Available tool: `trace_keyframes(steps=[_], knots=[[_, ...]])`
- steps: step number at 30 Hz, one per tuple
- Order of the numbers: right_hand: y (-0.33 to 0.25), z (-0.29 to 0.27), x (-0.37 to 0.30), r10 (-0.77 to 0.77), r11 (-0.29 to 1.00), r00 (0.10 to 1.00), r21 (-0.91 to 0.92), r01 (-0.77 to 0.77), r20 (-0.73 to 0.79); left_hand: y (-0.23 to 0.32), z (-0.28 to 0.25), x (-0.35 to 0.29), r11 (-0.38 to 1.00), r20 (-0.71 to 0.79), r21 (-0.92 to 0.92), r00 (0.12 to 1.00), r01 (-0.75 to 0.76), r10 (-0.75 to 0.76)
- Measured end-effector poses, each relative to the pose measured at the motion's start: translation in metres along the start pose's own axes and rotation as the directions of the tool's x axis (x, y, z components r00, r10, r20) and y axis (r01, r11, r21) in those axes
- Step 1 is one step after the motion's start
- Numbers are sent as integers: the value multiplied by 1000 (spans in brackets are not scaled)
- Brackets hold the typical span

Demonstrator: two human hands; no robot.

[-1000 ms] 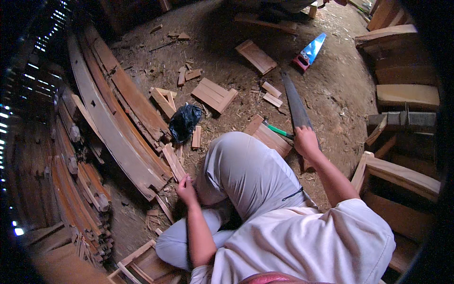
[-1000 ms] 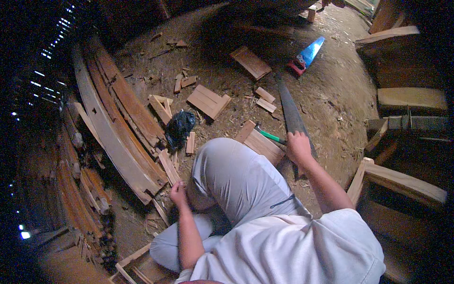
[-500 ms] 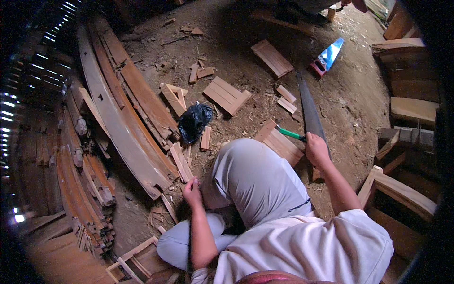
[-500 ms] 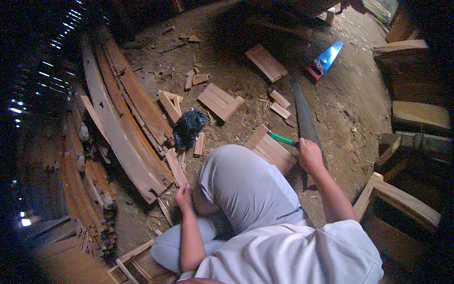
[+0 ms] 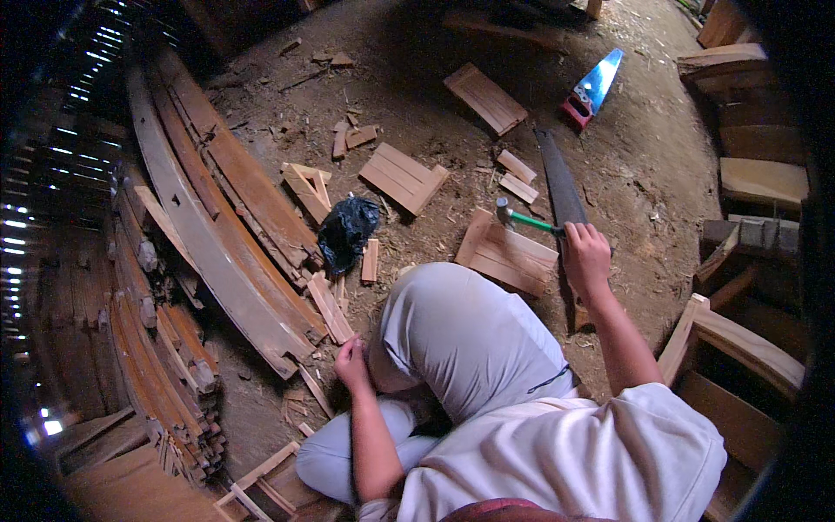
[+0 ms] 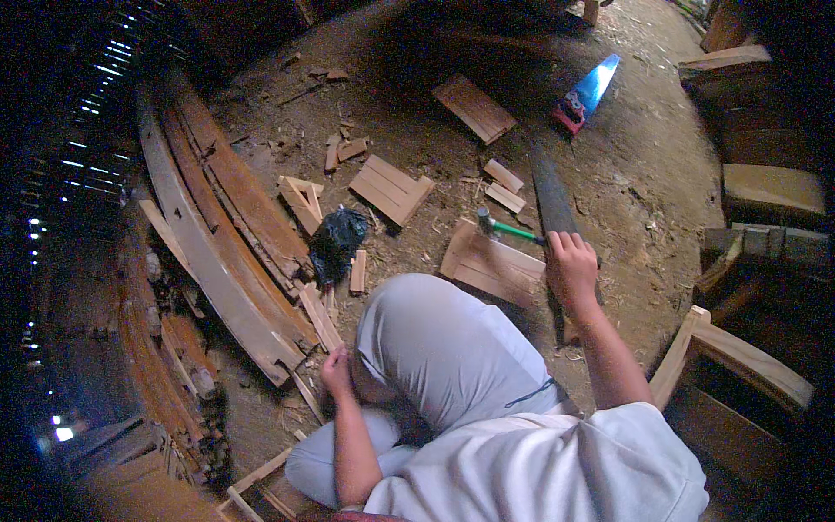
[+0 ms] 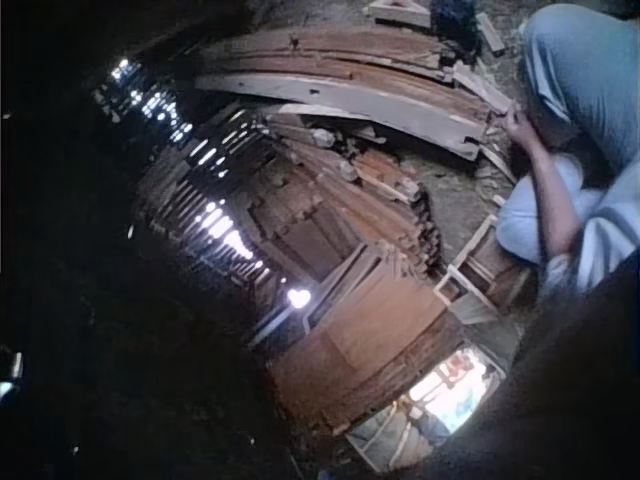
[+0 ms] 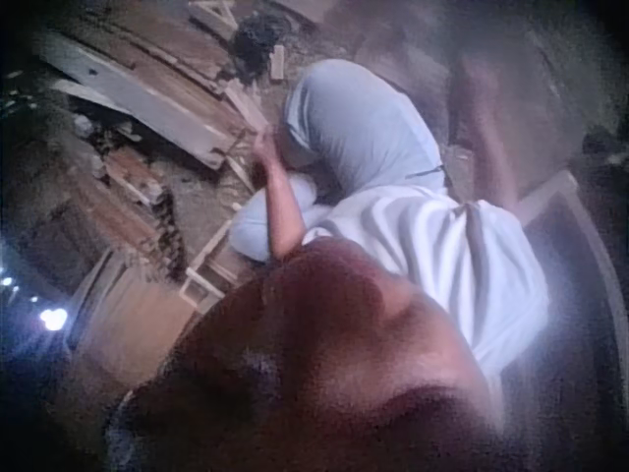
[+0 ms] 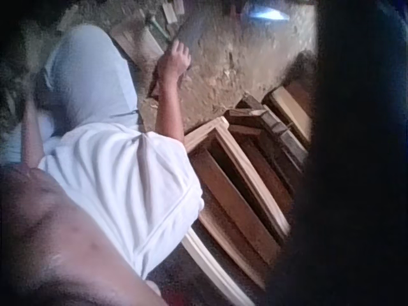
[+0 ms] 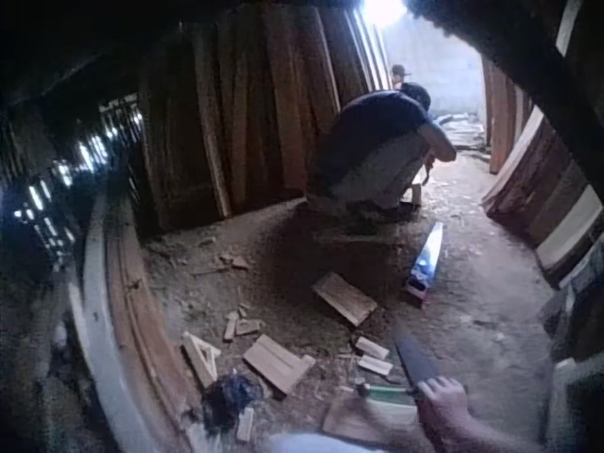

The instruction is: The person sits on the floor and assembles small wooden pieces into a flat structure. They pick up pieces, align them, and fit them together by hand, occasionally using a hammer to secure the joints.

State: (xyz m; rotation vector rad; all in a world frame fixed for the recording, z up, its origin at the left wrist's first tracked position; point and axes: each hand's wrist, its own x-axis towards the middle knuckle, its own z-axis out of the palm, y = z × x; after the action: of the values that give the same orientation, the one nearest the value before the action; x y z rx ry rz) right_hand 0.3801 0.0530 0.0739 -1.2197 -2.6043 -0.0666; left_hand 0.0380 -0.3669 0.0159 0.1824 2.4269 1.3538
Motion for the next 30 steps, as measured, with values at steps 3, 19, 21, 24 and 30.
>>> trace_keyframes(steps=[3,19,21,24,30], knots=[[-4,-6,10,86,994,996,65,-84,-28,-3,-4,-2,999,-7,-39,999,31,-32],[-58,101,61,168,985,985,35,-167,-28,2,-2,-4,999,-87,-32,995,-42,39],[-56,105,56,157,987,987,7,-157,17,8,-2,-7,995,-101,36,990,-97,100],[-64,107,53,159,985,987,64,-161,38,43,2,-1,982,-108,77,977,-175,182],[-81,119,36,123,990,992,74,-123,-2,300,68,33,901,26,-296,941,-316,339]])
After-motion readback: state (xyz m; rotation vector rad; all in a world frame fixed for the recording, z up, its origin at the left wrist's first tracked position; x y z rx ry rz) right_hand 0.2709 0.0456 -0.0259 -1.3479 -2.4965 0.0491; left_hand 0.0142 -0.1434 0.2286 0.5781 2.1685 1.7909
